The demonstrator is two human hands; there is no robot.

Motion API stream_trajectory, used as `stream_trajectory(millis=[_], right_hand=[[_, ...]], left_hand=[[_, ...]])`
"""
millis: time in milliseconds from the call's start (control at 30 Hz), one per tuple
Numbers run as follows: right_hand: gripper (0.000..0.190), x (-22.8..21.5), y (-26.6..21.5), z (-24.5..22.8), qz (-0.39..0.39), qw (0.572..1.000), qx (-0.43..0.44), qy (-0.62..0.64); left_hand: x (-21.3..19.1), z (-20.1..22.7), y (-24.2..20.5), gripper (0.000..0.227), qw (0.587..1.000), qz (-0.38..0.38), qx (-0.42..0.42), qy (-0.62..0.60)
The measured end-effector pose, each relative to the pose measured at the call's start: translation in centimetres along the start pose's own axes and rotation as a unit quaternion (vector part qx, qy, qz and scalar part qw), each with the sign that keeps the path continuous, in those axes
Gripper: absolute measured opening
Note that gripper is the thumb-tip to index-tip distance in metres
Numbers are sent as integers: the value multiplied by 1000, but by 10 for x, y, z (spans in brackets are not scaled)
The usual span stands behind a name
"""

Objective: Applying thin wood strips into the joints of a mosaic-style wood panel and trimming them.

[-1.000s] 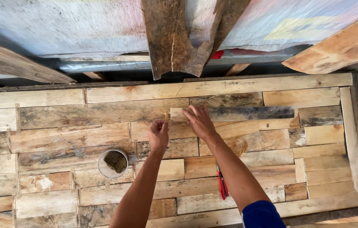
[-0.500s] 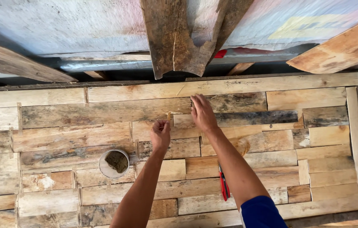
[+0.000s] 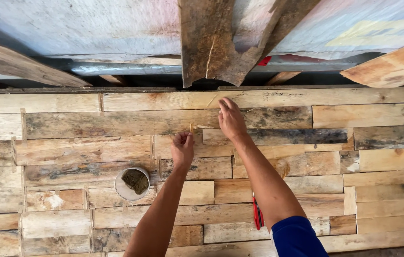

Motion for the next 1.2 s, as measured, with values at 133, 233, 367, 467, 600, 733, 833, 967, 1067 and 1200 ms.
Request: stream_trajectory(millis=[133,233,367,467,600,733,833,967,1067,1200], right_hand=[[38,-5,2,-2,8,1000,8,28],[34,-7,6,-3,25,999,3,36],[31,-12,8,-17,41,999,1,7],[28,-7,11,-25,37,999,10,-4],[23,37,17,-28,-42,992,38,112],[24,57,29,-69,-102,972,40,208],[23,58,43,-102,-93,972,3,215],[20,66,63,-129,-81,972,-7,219],[18,80,78,-140,-85,971,0,224],[14,109,90,-141,-110,964,42,239]], left_hand=[[-5,8,2,15,1000,14,-9,-17],[-11,9,6,16,999,34,-1,-26],[-20,7,13,15,999,43,-16,-19],[-25,23,9,13,998,47,-51,14],[-31,13,21,12,999,46,-22,-11],[-58,49,25,17,989,95,-16,114],[-74,37,49,18,994,91,-20,61],[-97,62,67,20,986,98,-47,123],[-109,61,86,22,981,94,-62,161],[-113,58,99,24,986,80,-68,129]])
Point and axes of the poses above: each hand's wrist, its own y-axis towards the middle knuckle, its own x-axis out of the palm, z = x × y, the point moved 9 cm from there along y, towards the middle knuckle, and after that the axes turned 4 degrees about y, right-handed, at the moved point
